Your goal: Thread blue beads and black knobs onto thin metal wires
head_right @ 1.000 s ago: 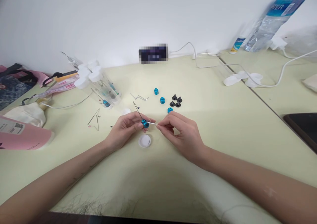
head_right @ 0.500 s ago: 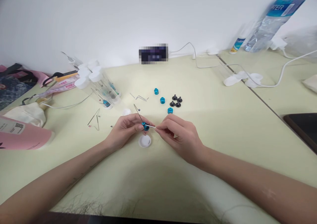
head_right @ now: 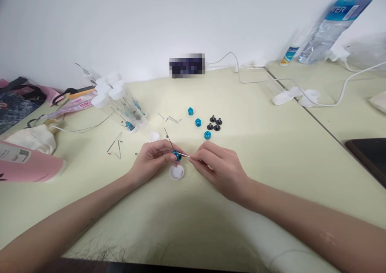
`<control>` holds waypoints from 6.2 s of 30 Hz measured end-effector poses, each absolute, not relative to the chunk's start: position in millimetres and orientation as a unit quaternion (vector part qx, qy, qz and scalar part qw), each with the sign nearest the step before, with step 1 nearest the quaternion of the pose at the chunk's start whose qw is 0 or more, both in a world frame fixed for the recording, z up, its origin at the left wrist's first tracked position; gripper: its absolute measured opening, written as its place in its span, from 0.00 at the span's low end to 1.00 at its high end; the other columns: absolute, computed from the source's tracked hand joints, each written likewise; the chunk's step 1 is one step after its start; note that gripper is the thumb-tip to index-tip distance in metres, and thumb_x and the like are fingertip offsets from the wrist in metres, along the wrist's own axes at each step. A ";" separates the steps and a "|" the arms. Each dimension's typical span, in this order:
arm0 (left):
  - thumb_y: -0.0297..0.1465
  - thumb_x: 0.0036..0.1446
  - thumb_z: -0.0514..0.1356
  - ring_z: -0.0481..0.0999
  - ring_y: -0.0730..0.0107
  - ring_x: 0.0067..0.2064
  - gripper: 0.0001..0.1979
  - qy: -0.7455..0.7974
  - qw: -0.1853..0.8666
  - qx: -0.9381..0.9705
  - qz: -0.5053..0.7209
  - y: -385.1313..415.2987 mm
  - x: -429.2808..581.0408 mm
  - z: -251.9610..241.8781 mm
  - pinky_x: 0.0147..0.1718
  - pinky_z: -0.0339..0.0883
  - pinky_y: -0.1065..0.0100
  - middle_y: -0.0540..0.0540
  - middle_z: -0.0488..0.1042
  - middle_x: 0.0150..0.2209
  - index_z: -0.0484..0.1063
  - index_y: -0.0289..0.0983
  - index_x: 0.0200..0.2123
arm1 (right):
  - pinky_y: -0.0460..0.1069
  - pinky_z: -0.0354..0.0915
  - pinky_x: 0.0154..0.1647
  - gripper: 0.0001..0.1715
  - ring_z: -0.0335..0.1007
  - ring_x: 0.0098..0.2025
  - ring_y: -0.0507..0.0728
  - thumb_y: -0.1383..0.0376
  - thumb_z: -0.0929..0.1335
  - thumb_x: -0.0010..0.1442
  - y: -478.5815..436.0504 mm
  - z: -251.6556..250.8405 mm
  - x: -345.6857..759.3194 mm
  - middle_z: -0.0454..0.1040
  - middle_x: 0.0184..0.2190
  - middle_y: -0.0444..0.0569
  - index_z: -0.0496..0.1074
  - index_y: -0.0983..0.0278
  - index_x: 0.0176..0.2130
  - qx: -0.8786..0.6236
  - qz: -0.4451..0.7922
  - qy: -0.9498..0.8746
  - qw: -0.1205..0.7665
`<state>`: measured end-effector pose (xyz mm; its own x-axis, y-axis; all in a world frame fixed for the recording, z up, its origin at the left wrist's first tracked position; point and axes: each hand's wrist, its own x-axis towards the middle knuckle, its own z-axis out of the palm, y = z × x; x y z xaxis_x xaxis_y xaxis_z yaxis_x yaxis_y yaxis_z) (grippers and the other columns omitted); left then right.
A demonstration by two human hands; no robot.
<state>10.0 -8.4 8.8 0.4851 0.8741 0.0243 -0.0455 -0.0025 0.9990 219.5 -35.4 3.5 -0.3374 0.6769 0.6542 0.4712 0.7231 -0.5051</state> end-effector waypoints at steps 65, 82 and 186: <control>0.34 0.57 0.59 0.71 0.70 0.31 0.08 0.431 0.524 0.642 0.358 -9.7 11.5 12.5 0.34 0.64 0.69 0.48 0.73 0.27 0.74 0.35 0.33 | 0.48 0.65 0.28 0.09 0.72 0.29 0.55 0.70 0.61 0.64 -25.0 8.3 222.5 0.76 0.31 0.50 0.71 0.65 0.36 -0.371 -0.049 -0.884 0.280; 0.35 0.56 0.60 0.71 0.70 0.31 0.09 0.429 0.534 0.630 0.366 -9.2 11.5 11.5 0.34 0.65 0.69 0.47 0.73 0.28 0.75 0.35 0.33 | 0.47 0.66 0.31 0.10 0.71 0.31 0.53 0.67 0.62 0.65 -25.3 4.1 221.7 0.76 0.33 0.50 0.71 0.64 0.41 -0.363 0.041 -0.866 0.342; 0.34 0.55 0.60 0.71 0.70 0.31 0.08 0.442 0.518 0.638 0.360 -9.6 11.6 12.3 0.34 0.66 0.69 0.48 0.73 0.27 0.75 0.35 0.32 | 0.44 0.65 0.28 0.11 0.69 0.23 0.50 0.68 0.59 0.67 -24.1 5.6 218.4 0.71 0.24 0.40 0.65 0.61 0.47 -0.438 0.236 -0.816 0.294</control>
<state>11.6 -9.6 12.3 0.3494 0.9370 0.0008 0.1911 -0.0721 0.9789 218.4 -24.1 5.6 -0.4428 0.8542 0.2727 0.5762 0.5041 -0.6433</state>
